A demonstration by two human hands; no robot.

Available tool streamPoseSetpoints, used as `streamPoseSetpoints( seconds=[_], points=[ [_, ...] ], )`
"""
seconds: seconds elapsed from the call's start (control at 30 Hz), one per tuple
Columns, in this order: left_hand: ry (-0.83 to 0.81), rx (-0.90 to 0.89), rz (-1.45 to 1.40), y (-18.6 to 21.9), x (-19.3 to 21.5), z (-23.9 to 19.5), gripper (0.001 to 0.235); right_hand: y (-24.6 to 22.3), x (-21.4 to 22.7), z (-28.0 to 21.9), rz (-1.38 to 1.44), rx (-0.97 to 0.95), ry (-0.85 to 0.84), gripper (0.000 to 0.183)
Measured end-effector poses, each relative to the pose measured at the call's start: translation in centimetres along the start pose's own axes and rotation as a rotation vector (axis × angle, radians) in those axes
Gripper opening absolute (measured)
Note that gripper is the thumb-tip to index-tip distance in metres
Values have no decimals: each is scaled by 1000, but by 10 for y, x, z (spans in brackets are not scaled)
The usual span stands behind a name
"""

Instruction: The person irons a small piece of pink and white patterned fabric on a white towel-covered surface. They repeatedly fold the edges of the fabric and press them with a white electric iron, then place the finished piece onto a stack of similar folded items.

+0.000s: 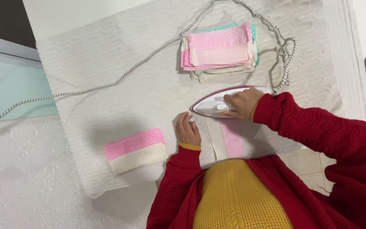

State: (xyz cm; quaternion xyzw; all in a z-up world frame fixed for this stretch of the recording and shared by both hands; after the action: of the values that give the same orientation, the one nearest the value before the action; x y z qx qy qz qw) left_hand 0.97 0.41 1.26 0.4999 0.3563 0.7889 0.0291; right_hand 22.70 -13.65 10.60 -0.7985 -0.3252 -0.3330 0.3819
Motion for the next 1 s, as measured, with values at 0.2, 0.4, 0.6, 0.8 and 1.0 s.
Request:
streamPoseSetpoints(
  seconds=[0.2,0.4,0.6,0.8,1.0],
  points=[
    [-29,10,-9,5,6,4,28,2,-5,1,25,21,131,57],
    [-10,0,-7,5,6,3,27,-3,-1,0,47,-30,49,55],
    [20,5,8,0,-3,-2,26,-2,1,0,46,-19,63,56],
    [7,4,-2,-6,-7,-5,26,0,-2,1,51,-31,48,54],
    [-8,31,-39,1,2,1,25,0,0,-8,19,-58,-8,59]
  ],
)
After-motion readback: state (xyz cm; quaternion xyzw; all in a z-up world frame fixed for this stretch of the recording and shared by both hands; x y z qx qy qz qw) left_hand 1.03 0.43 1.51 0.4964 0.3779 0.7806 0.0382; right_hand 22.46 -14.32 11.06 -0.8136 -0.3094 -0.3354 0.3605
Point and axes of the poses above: each hand's wrist, its own z-axis towards the middle knuckle, its own x-axis out of the back of the hand, y = z × x, the point moved 1 cm from there along z, towards the middle knuckle, and after that the axes turned 8 degrees about z, right-handed, at the moved point
